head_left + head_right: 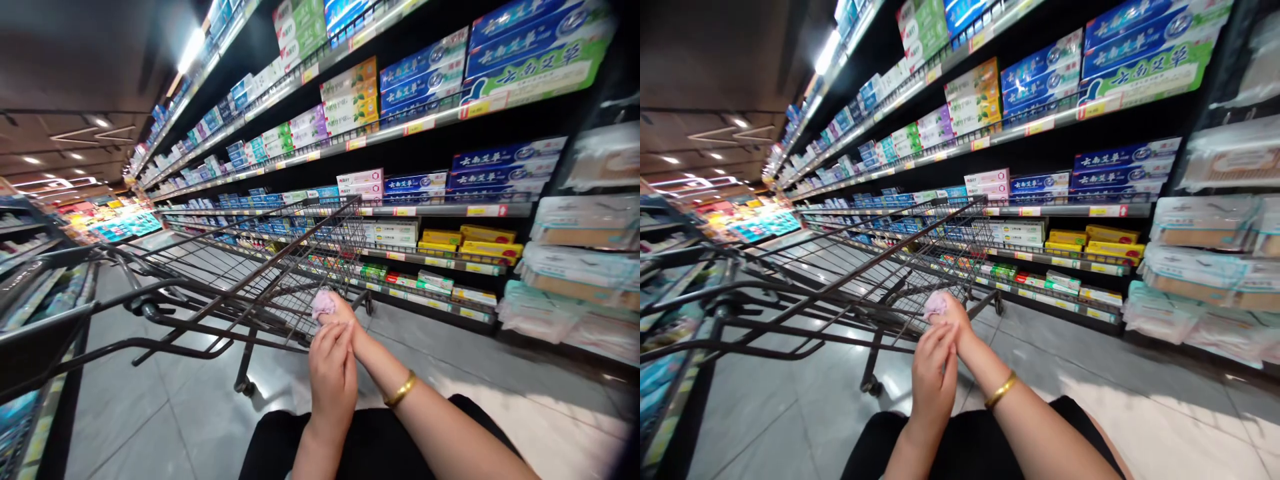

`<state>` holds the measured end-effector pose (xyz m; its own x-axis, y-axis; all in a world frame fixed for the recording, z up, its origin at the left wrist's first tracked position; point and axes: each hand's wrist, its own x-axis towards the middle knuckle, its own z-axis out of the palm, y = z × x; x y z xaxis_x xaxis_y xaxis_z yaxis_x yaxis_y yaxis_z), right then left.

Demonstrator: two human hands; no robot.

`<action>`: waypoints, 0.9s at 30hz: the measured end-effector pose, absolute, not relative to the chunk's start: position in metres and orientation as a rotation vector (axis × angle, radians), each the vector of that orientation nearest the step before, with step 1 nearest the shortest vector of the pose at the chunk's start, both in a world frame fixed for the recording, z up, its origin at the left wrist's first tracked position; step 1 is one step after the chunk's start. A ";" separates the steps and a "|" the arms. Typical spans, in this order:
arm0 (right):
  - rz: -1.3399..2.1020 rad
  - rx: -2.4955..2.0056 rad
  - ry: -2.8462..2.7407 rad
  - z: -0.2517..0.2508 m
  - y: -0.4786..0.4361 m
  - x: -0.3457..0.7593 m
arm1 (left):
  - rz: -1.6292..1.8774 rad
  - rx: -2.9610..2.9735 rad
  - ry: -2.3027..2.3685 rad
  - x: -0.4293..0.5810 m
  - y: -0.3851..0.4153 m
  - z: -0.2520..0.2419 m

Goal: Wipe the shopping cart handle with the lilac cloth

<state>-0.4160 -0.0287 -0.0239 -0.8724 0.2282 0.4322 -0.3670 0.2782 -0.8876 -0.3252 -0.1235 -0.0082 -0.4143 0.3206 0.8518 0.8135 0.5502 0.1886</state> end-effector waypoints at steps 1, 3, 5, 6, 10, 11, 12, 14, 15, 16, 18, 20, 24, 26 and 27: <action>1.643 0.165 -2.062 -0.017 -0.030 -0.414 | -0.769 -0.913 -1.959 -0.321 -0.125 -0.004; 1.655 0.248 -2.032 -0.008 -0.034 -0.408 | -0.740 -0.899 -1.919 -0.315 -0.132 0.009; 1.657 0.289 -1.997 -0.006 -0.039 -0.402 | -0.691 -0.860 -1.899 -0.311 -0.143 0.026; 1.656 0.286 -1.990 -0.006 -0.043 -0.399 | -0.657 -0.840 -1.900 -0.309 -0.150 0.036; 1.662 0.203 -1.989 0.010 -0.057 -0.383 | -0.492 -0.808 -1.940 -0.306 -0.186 0.077; 1.661 0.226 -1.957 0.023 -0.060 -0.375 | -0.461 -0.818 -1.946 -0.304 -0.194 0.087; 1.655 0.271 -1.904 0.039 -0.064 -0.365 | -0.433 -0.835 -1.942 -0.301 -0.202 0.097; 1.588 0.424 -1.763 0.075 -0.073 -0.344 | -0.385 -0.872 -1.919 -0.293 -0.216 0.115; 1.538 0.489 -1.704 0.092 -0.078 -0.333 | -0.363 -0.879 -1.893 -0.287 -0.221 0.124; 1.496 0.539 -1.667 0.106 -0.084 -0.325 | -0.349 -0.866 -1.865 -0.280 -0.227 0.132; 1.406 0.636 -1.678 0.120 -0.094 -0.317 | -0.334 -0.815 -1.798 -0.265 -0.238 0.147; 1.326 0.661 -1.775 0.118 -0.100 -0.319 | -0.311 -0.809 -1.758 -0.247 -0.251 0.163; 1.315 0.476 -1.932 0.114 -0.104 -0.319 | -0.203 -0.889 -1.676 -0.216 -0.283 0.200; 1.303 0.480 -1.864 0.134 -0.107 -0.308 | -0.153 -0.837 -1.626 -0.213 -0.298 0.223; 1.270 0.548 -1.810 0.149 -0.109 -0.301 | -0.148 -0.797 -1.614 -0.217 -0.304 0.236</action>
